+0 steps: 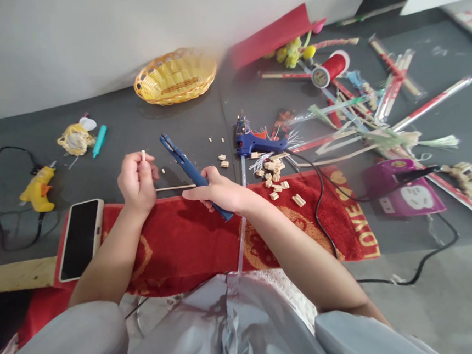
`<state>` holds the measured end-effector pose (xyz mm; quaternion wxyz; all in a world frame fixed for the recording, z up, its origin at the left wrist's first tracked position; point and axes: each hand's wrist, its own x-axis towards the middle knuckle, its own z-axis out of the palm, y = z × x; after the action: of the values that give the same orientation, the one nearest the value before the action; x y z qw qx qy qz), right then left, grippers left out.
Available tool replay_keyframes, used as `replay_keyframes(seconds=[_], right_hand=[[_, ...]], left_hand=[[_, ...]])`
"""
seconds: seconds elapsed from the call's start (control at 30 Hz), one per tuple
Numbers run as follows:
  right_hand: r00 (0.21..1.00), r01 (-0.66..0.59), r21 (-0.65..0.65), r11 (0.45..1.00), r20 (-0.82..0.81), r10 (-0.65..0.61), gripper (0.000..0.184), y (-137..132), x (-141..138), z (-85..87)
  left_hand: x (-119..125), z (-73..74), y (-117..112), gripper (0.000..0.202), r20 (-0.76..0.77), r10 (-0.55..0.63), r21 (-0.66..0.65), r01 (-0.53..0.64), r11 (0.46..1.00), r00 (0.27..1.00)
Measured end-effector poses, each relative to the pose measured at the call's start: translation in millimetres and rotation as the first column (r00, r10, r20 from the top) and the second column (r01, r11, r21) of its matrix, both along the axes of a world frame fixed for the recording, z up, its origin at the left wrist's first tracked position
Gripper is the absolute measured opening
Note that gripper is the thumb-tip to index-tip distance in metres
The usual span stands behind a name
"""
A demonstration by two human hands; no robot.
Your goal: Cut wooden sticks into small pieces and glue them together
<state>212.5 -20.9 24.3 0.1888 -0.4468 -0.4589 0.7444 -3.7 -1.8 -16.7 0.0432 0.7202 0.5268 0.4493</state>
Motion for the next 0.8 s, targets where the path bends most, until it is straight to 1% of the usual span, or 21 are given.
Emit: replay_keyframes(seconds=[0.1,0.2,0.3,0.5,0.6,0.67,0.7,0.73,0.8], right_hand=[[0.998,0.04,0.015,0.999,-0.041,-0.039,0.049,0.3,0.3,-1.6],[0.989,0.118,0.021,0.993,-0.097,-0.116,0.046,1.3,0.8,-1.9],[0.977,0.182,0.021,0.983,-0.117,-0.178,0.043,3.0,1.3,-1.5],[0.981,0.168,0.038,0.985,-0.102,-0.164,0.044,3.6,1.7,-1.2],[0.989,0.145,0.085,0.986,0.001,-0.145,0.047,3.2,2.0,-4.0],[0.985,0.098,0.164,0.982,0.122,-0.118,0.05,2.7,2.2,-6.7],[0.978,0.064,0.207,0.976,0.182,-0.103,0.052,2.3,2.3,-7.8],[0.969,0.027,0.243,0.97,0.233,-0.085,0.053,1.8,2.4,-8.4],[0.951,-0.043,0.284,0.958,0.306,-0.048,0.052,0.6,2.9,-8.2]], left_hand=[[0.0,1.6,-0.3,0.024,0.02,-0.003,0.009,0.003,1.0,1.0],[-0.5,2.5,-0.5,0.025,0.055,-0.006,0.009,0.006,1.0,0.998],[-1.5,2.3,0.1,0.027,0.088,0.002,-0.003,-0.002,1.0,0.996],[-2.4,1.2,1.7,0.029,0.128,0.009,-0.009,-0.008,1.0,0.992],[-1.7,1.4,2.4,0.03,0.208,0.022,-0.033,-0.016,0.999,0.978],[-1.0,2.3,4.3,0.028,0.339,0.037,-0.085,-0.009,0.996,0.94],[-0.8,3.1,5.8,0.026,0.424,0.053,-0.124,0.0,0.992,0.904],[-0.6,4.4,7.6,0.023,0.511,0.079,-0.17,0.011,0.985,0.856],[-0.9,7.6,12.1,0.018,0.655,0.161,-0.271,0.031,0.962,0.738]])
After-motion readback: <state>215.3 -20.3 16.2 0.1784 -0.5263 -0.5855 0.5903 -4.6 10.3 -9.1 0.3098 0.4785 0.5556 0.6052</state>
